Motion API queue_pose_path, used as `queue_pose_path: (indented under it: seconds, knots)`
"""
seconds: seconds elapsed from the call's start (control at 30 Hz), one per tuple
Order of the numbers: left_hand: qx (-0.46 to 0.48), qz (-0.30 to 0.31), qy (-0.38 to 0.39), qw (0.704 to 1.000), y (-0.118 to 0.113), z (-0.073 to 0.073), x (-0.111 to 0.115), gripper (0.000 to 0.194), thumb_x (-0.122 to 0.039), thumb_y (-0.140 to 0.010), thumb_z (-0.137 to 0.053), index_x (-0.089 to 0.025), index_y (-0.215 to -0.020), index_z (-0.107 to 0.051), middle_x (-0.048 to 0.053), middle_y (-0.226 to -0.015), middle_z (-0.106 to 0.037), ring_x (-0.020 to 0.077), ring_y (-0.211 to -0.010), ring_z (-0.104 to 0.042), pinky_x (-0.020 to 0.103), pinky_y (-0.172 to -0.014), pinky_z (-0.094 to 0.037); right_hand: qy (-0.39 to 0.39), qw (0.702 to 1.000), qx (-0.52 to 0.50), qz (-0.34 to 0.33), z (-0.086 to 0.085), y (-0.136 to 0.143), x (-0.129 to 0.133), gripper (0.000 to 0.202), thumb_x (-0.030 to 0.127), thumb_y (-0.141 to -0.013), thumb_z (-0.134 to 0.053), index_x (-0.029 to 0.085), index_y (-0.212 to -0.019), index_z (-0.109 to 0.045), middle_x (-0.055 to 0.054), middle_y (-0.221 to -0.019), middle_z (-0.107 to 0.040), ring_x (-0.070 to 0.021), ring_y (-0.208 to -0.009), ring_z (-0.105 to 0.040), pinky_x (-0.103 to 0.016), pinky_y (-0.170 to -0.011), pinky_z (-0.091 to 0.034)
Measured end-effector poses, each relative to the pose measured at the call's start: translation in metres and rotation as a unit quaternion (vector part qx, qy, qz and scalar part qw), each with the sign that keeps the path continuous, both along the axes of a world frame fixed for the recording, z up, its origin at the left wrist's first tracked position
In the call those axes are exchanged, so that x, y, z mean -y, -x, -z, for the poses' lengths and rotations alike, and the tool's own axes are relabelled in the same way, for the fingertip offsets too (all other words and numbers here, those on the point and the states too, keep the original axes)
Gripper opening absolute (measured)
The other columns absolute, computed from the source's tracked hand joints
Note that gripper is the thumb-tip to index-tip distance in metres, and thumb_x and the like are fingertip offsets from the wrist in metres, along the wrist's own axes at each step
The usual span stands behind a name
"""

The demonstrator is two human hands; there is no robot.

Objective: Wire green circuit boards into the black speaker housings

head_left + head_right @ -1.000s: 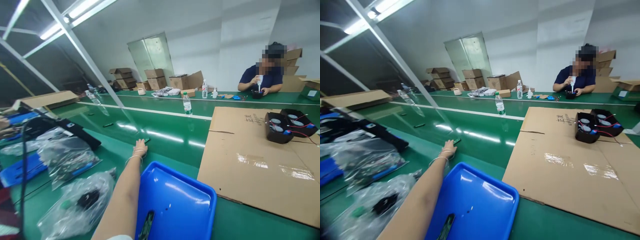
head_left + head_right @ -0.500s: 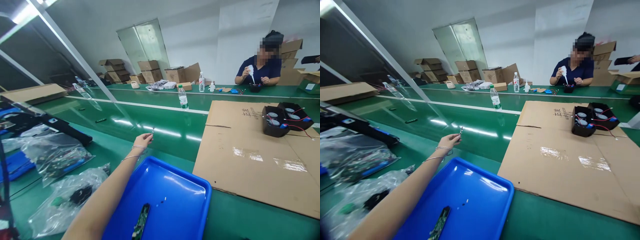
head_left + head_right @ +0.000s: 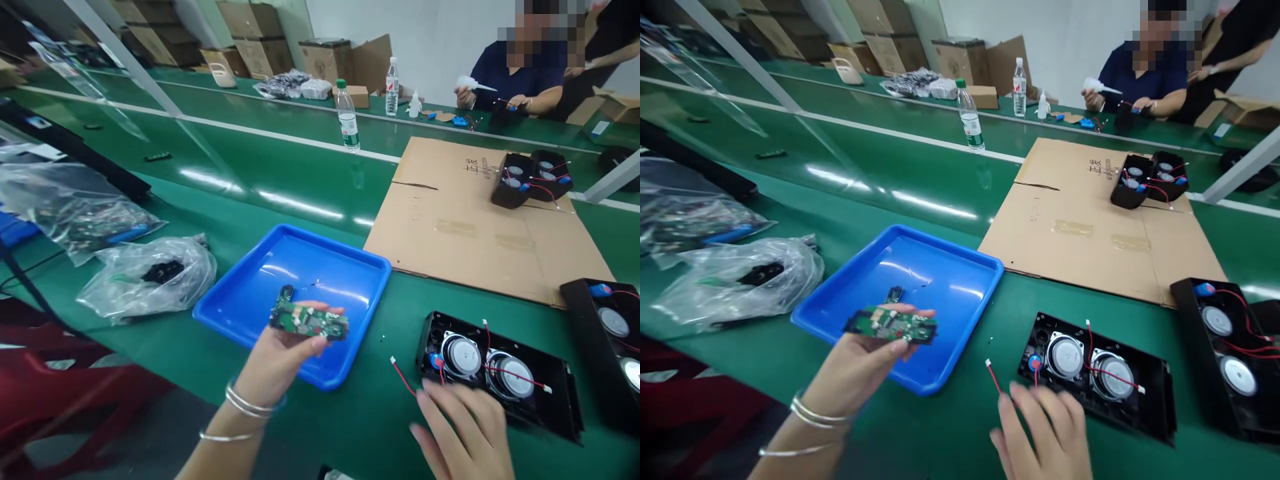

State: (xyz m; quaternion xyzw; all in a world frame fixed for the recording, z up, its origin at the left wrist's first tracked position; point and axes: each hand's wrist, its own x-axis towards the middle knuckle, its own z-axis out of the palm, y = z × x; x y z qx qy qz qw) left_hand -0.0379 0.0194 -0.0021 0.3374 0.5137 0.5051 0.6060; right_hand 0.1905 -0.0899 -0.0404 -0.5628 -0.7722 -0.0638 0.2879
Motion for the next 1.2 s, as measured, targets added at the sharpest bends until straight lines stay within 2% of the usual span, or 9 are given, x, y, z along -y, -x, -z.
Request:
queue_pose_path:
  seconds: [0.07, 0.13, 0.23, 0.4, 0.57, 0.7, 0.8, 1.0, 1.2]
  knots:
    - [0.021, -0.005, 0.015, 1.000, -0.015, 0.008, 0.022, 0.034, -0.017, -0.056, -0.080, -0.017, -0.085, -0.062, 0.008, -0.092, -0.072, 0.0135, -0.051, -0.061, 0.024, -0.046, -0.047, -0.021, 0.999, 0.019, -0.035, -0.006, 0.019, -0.027, 0.022, 0.014, -0.090, -0.044, 0.016, -0.102, -0.061, -0.009, -0.084, -0.065, -0.0246, -0.080, -0.060, -0.043, -0.071, -0.045]
    - [0.067, -0.001, 0.033, 0.997, -0.027, 0.013, 0.037, 0.034, -0.019, -0.057, -0.081, -0.018, -0.085, -0.061, 0.008, -0.096, -0.071, 0.0162, -0.060, -0.066, 0.026, -0.056, -0.051, -0.033, 0.997, -0.013, -0.070, -0.013, 0.032, -0.044, 0.024, 0.005, -0.089, -0.038, 0.011, -0.090, -0.062, -0.006, -0.069, -0.062, -0.0181, -0.064, -0.057, -0.035, -0.064, -0.044]
    - [0.152, 0.043, 0.055, 0.986, -0.038, 0.018, 0.048, 0.036, -0.029, -0.058, -0.081, -0.020, -0.087, -0.061, 0.006, -0.089, -0.072, 0.0208, -0.078, -0.068, 0.029, -0.071, -0.052, 0.006, 0.985, -0.133, -0.109, -0.024, 0.034, -0.048, 0.020, 0.009, -0.091, -0.041, 0.012, -0.084, -0.060, -0.002, -0.065, -0.060, -0.0131, -0.057, -0.053, -0.027, -0.056, -0.042]
    - [0.224, 0.091, 0.062, 0.968, -0.051, 0.020, 0.051, 0.026, -0.043, -0.076, -0.064, -0.020, -0.089, -0.065, 0.005, -0.076, -0.071, 0.0146, -0.066, -0.062, 0.025, -0.067, -0.049, 0.173, 0.938, -0.284, -0.094, -0.042, 0.020, -0.039, 0.016, 0.017, -0.089, -0.048, 0.018, -0.080, -0.061, 0.002, -0.065, -0.060, -0.0090, -0.055, -0.053, -0.020, -0.051, -0.042]
    - [0.221, 0.129, 0.096, 0.962, -0.058, 0.019, 0.049, 0.032, -0.034, -0.072, -0.069, -0.019, -0.101, -0.070, 0.008, -0.112, -0.066, 0.0150, -0.079, -0.059, 0.022, -0.072, -0.048, 0.252, 0.909, -0.318, -0.100, -0.053, 0.016, -0.041, 0.023, 0.017, -0.087, -0.047, 0.019, -0.072, -0.065, 0.003, -0.058, -0.056, -0.0084, -0.050, -0.050, -0.019, -0.046, -0.039]
    - [0.236, 0.153, 0.139, 0.950, -0.057, 0.021, 0.043, 0.033, -0.029, -0.066, -0.075, -0.024, -0.099, -0.071, 0.006, -0.099, -0.071, 0.0180, -0.087, -0.062, 0.023, -0.077, -0.048, 0.228, 0.906, -0.343, -0.094, -0.053, 0.017, -0.042, 0.020, 0.013, -0.082, -0.049, 0.018, -0.069, -0.064, 0.003, -0.056, -0.056, -0.0083, -0.050, -0.048, -0.018, -0.045, -0.038]
    - [0.240, 0.145, 0.149, 0.948, -0.056, 0.021, 0.041, 0.036, -0.028, -0.062, -0.078, -0.025, -0.097, -0.071, 0.006, -0.108, -0.068, 0.0235, -0.100, -0.060, 0.027, -0.080, -0.049, 0.179, 0.919, -0.338, -0.091, -0.052, 0.018, -0.044, 0.018, 0.010, -0.081, -0.051, 0.017, -0.070, -0.063, 0.003, -0.055, -0.054, -0.0079, -0.050, -0.046, -0.019, -0.048, -0.042]
    - [0.270, 0.147, 0.153, 0.939, -0.057, 0.015, 0.042, 0.035, -0.024, -0.060, -0.080, -0.027, -0.093, -0.069, 0.003, -0.097, -0.068, 0.0232, -0.098, -0.061, 0.029, -0.076, -0.052, 0.032, 0.975, -0.208, -0.076, -0.045, 0.021, -0.047, 0.018, 0.005, -0.085, -0.049, 0.012, -0.079, -0.064, -0.001, -0.057, -0.054, -0.0110, -0.053, -0.043, -0.025, -0.050, -0.041]
    - [0.299, 0.182, 0.170, 0.921, -0.062, 0.012, 0.041, 0.039, -0.024, -0.063, -0.078, -0.026, -0.100, -0.067, 0.005, -0.102, -0.068, 0.0225, -0.098, -0.062, 0.029, -0.077, -0.053, -0.038, 0.987, -0.105, -0.112, -0.041, 0.016, -0.050, 0.015, -0.001, -0.082, -0.051, 0.004, -0.091, -0.062, -0.006, -0.062, -0.059, -0.0138, -0.057, -0.044, -0.029, -0.048, -0.038]
